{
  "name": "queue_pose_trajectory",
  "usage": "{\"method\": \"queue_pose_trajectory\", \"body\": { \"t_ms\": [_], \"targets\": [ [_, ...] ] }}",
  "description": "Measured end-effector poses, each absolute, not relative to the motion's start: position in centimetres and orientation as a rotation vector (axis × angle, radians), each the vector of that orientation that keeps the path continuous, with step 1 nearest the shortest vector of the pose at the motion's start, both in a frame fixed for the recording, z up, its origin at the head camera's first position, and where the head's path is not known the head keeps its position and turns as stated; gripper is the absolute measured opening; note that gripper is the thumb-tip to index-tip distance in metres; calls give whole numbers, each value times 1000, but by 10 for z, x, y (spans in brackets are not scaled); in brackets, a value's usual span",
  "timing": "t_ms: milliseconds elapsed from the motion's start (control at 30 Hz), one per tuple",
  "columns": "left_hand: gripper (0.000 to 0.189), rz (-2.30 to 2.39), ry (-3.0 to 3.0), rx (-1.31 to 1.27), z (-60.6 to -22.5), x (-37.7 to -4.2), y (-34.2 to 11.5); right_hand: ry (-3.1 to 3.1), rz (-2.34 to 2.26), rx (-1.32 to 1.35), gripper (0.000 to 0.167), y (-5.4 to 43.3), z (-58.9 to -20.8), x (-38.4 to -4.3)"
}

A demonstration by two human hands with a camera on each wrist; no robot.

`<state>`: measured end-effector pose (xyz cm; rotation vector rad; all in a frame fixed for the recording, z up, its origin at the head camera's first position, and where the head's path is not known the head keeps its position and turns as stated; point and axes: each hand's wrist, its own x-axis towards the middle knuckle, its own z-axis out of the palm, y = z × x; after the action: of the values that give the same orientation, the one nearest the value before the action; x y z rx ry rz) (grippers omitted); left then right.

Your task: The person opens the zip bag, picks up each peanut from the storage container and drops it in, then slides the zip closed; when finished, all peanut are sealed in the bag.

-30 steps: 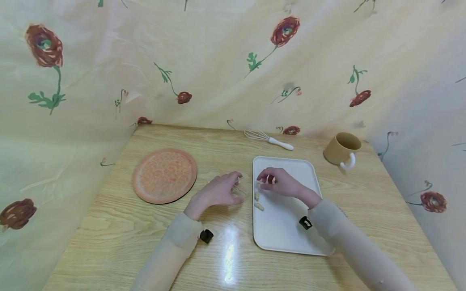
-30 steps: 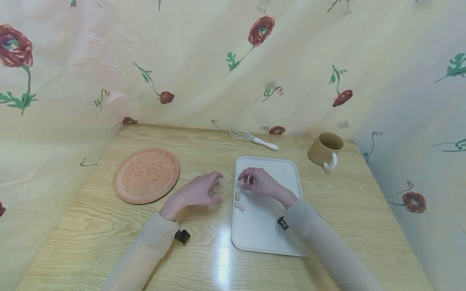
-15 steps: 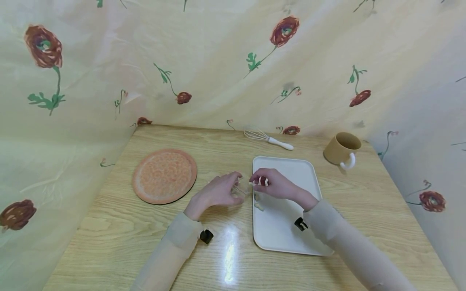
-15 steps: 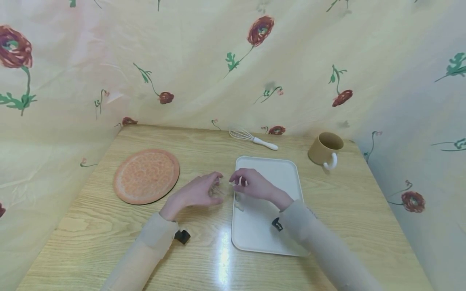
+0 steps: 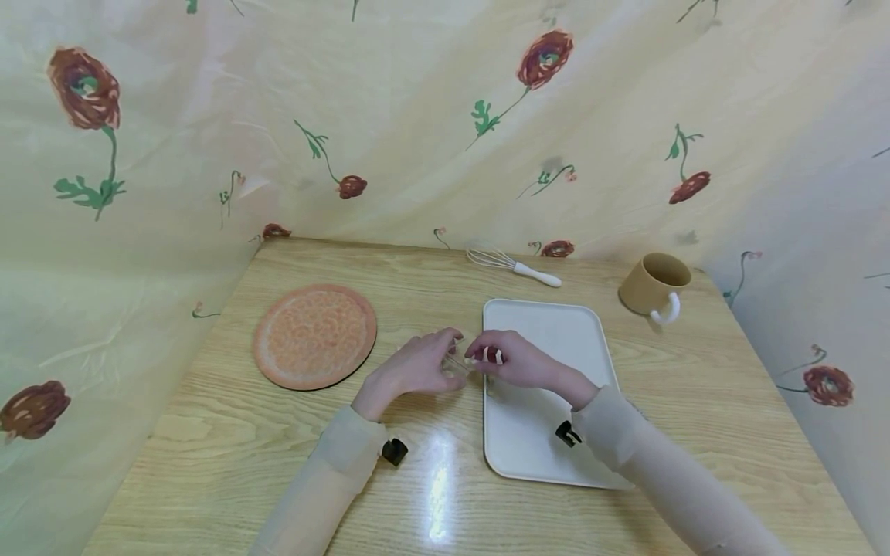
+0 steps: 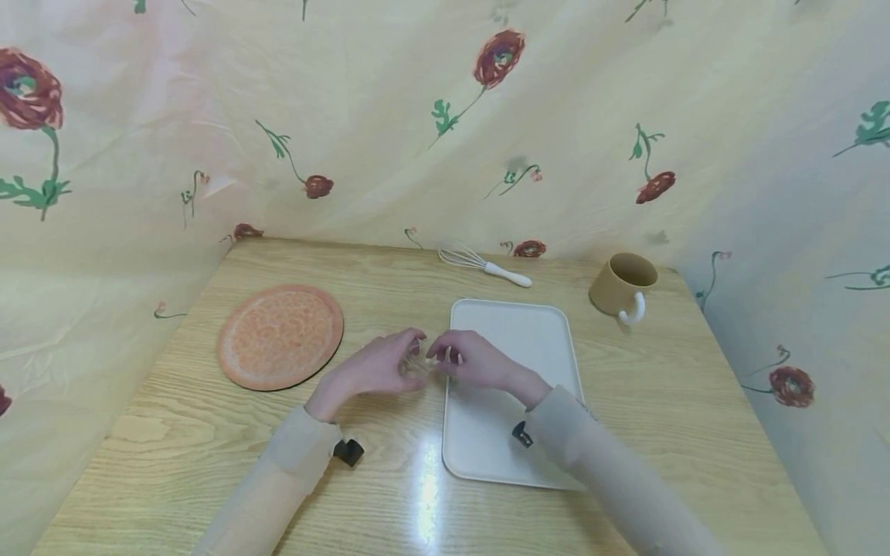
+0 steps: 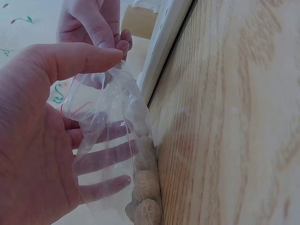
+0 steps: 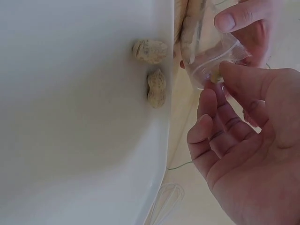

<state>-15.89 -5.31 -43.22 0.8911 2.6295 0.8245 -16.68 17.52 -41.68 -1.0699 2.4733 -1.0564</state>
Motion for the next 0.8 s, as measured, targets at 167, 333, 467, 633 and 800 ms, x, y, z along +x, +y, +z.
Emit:
{"method": "queue_pose_trajectory", "body": {
  "t_ms": [167,333,467,633,800],
  "targets": [
    [73,823,2625,888,-433,-160,-53,2453,-1058,-1083,18,172,-414,-165],
    [75,815,2630,898,-434,-161,-54,2451,-1057,-1072,17,172,-413,-164],
    [75,817,2629,896,-434,-161,-54,2455,-1058,-1073,16,173,-415,-164],
    [75,817,2627,890,-434,-161,-54,2466,-1068,-1074,16,175,-415,-164],
    [74,830,2629,892,-434,-161,-54,2489,-1068,-1081,15,178,-416,-165]
  ]
}}
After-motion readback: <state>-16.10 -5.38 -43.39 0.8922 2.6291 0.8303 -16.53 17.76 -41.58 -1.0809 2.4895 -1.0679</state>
